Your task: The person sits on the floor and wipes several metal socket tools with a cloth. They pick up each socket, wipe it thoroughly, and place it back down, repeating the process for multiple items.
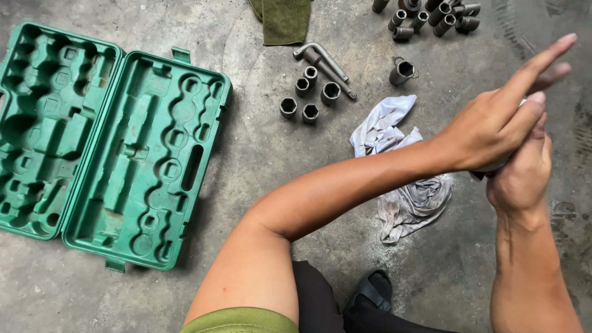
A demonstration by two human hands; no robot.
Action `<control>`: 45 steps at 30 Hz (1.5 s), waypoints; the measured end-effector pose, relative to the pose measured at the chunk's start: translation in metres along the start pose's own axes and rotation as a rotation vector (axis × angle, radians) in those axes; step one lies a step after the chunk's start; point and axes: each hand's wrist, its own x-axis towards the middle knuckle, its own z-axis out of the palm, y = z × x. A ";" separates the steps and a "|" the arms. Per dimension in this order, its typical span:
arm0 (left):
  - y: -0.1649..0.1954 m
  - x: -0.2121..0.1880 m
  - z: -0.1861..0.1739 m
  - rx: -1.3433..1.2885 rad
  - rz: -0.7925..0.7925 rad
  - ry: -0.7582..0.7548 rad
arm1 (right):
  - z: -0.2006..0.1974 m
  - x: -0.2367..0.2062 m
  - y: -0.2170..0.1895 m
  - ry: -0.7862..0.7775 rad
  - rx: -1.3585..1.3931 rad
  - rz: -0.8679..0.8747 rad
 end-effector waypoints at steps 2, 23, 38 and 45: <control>0.000 0.001 0.000 0.049 -0.268 -0.125 | -0.007 -0.003 0.004 0.027 -0.028 -0.009; 0.005 -0.017 -0.026 0.401 0.256 -0.016 | 0.004 0.018 0.005 0.156 0.596 0.365; 0.034 -0.005 -0.022 -0.567 -0.290 0.133 | 0.014 0.000 0.000 0.310 -0.427 -0.316; 0.045 0.030 -0.034 -1.090 -0.671 0.257 | -0.010 0.075 -0.036 0.268 0.296 -0.103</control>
